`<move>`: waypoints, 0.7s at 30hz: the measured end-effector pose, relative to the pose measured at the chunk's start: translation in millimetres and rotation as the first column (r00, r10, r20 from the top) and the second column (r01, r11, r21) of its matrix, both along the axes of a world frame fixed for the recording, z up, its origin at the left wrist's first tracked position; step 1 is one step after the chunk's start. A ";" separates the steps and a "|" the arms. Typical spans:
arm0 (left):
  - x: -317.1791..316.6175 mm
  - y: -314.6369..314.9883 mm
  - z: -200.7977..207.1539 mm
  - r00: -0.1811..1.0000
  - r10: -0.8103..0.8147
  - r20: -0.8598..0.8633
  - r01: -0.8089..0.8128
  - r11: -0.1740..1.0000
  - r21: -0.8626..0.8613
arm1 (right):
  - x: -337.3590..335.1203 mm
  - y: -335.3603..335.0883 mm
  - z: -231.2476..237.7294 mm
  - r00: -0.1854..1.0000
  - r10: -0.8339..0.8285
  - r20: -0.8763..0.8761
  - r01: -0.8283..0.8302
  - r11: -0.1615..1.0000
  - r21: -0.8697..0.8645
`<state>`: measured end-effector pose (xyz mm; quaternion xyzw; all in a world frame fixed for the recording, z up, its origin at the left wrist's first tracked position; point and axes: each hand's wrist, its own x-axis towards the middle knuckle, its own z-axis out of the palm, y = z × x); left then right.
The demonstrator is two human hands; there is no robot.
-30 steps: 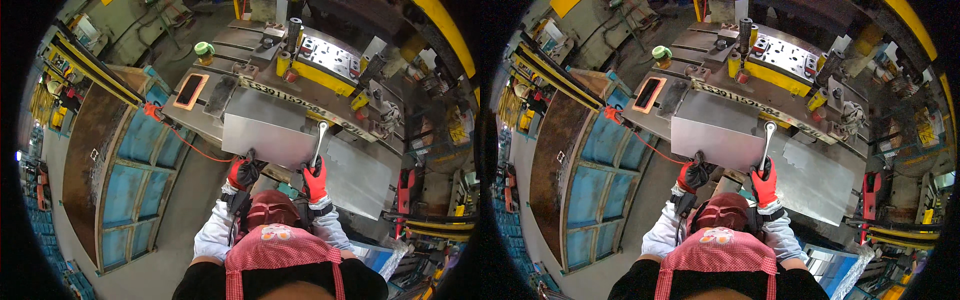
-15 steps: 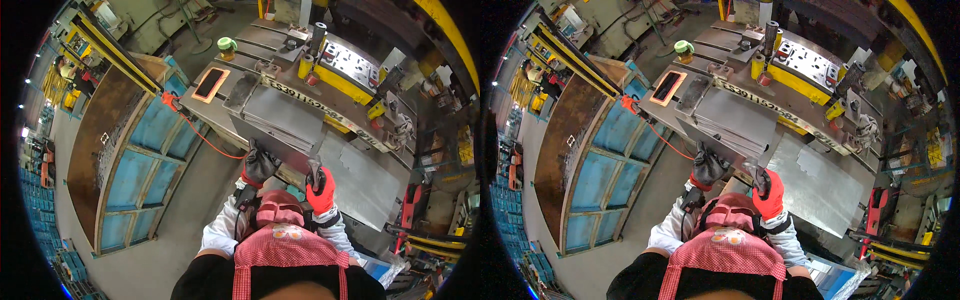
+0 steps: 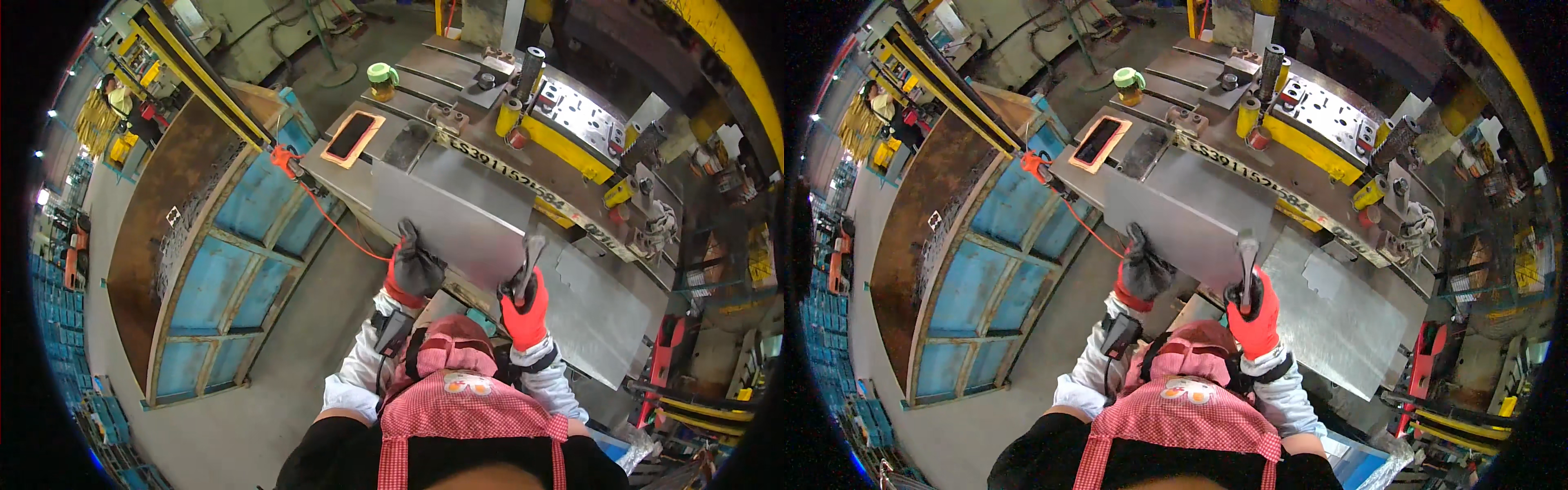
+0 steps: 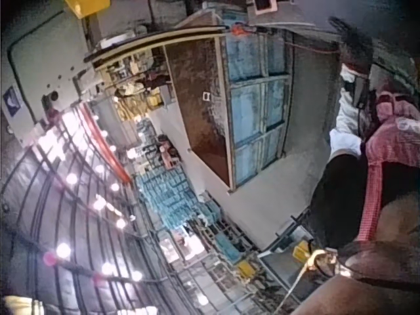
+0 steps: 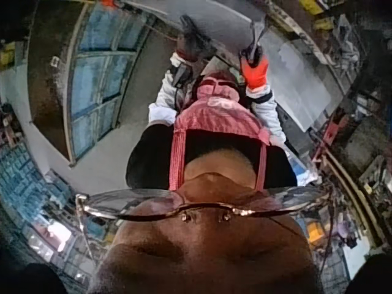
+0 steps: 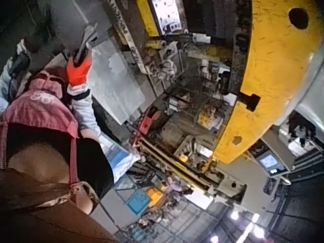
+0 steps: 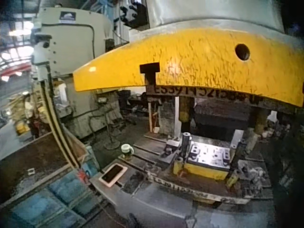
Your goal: Operating a metal stamping press to process sheet metal components.
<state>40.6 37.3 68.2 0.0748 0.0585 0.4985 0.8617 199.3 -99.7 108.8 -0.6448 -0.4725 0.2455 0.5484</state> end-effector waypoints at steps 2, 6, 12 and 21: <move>4.9 10.5 39.6 0.979 0.139 -0.151 -0.123 0.987 0.107 | 5.9 26.2 9.1 0.992 -0.031 0.119 0.015 0.991 0.131; -12.9 67.1 66.6 0.725 0.045 -0.687 -0.030 0.999 0.034 | 24.4 102.7 15.0 0.998 0.053 0.027 -0.058 0.973 0.225; -75.1 76.0 -37.4 0.530 -0.097 -0.842 0.336 0.936 0.104 | 52.6 88.5 -40.0 0.996 -0.017 0.090 0.027 0.994 -0.107; -94.8 3.1 -58.7 0.469 -0.213 -0.857 0.119 0.977 -0.178 | 26.7 53.9 -9.6 0.853 0.100 -0.513 -0.229 0.954 -0.195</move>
